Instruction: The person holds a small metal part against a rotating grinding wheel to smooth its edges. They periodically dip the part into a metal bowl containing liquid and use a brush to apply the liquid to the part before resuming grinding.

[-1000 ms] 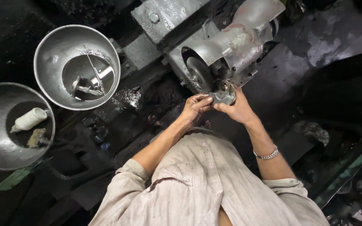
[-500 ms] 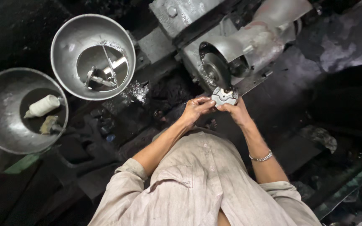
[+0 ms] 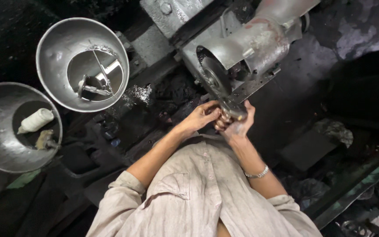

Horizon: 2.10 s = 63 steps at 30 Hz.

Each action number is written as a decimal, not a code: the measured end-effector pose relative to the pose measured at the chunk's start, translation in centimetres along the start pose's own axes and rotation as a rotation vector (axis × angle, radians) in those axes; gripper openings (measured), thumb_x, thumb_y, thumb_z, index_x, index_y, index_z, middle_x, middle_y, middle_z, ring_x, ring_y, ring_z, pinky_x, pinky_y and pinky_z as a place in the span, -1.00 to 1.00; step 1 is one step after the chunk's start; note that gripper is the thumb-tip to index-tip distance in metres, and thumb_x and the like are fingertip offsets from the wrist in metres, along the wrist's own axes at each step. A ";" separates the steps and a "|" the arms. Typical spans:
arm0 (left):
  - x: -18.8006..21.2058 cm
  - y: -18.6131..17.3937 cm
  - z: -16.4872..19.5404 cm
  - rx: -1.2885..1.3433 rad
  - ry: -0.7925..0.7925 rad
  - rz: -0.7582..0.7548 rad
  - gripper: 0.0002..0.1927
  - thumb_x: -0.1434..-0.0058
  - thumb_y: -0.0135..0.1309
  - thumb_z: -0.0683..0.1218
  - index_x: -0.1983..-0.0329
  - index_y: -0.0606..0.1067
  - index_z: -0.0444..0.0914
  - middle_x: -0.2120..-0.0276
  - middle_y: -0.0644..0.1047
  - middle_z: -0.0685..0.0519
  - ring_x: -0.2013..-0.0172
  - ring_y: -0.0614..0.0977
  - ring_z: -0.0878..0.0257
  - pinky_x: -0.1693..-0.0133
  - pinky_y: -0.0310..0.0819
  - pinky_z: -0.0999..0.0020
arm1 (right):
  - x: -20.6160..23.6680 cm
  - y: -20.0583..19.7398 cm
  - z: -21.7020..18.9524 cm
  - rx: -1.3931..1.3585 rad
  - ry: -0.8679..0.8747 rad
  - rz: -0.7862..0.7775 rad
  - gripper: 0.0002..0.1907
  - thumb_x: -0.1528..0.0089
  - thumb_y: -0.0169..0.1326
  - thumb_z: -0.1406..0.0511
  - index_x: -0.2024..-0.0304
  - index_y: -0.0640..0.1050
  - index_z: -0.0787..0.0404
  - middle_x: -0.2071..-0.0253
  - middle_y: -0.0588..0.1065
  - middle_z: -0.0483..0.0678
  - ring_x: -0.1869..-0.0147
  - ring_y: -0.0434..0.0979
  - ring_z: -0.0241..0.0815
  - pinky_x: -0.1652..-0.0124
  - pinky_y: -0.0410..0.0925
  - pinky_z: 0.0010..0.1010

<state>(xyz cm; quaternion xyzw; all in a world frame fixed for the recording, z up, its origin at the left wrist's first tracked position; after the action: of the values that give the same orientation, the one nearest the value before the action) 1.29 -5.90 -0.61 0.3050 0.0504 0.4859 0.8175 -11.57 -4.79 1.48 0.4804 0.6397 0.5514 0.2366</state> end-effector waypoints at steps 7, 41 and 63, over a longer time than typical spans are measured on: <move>-1.4 2.2 0.5 -0.064 -0.051 0.207 -0.61 -0.31 0.17 0.04 -0.09 0.53 -0.28 0.24 0.60 0.14 0.25 0.57 0.45 0.18 0.50 0.50 | -1.2 -1.6 -1.4 0.289 -0.119 0.808 -0.20 -0.17 -0.25 -0.30 0.31 0.61 0.26 0.44 0.54 -0.04 0.37 0.53 -0.08 0.39 0.37 -0.28; 0.6 2.0 -0.3 -0.218 0.132 0.064 -0.43 -0.30 0.24 -0.05 -0.34 0.43 -0.33 0.14 0.50 0.12 0.17 0.44 0.41 0.11 0.45 0.44 | 1.3 0.6 -1.2 0.410 -0.220 0.563 -0.17 -0.25 -0.24 -0.29 0.25 0.59 0.32 0.40 0.57 0.04 0.38 0.55 -0.04 0.36 0.40 -0.28; -0.3 -1.1 0.4 -0.103 0.130 0.290 -0.63 -0.41 0.10 0.00 -0.14 0.48 -0.33 0.25 0.49 0.12 0.24 0.55 0.38 0.20 0.53 0.44 | -4.2 -1.0 0.2 0.357 -0.016 0.782 -0.23 -0.19 -0.38 -0.35 0.29 0.57 0.05 0.54 0.47 -0.12 0.58 0.35 -0.16 0.61 0.17 -0.28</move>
<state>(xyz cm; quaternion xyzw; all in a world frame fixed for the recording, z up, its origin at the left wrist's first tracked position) 2.08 -6.72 -0.95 0.2346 0.0338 0.6195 0.7484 -9.93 -8.29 -0.49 0.7244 0.4930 0.4765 -0.0721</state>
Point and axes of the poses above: each hand's wrist, its own x-axis away from the middle knuckle, its own y-axis out of the palm, z = x × y, the point moved 5 cm from there along -x, towards the middle knuckle
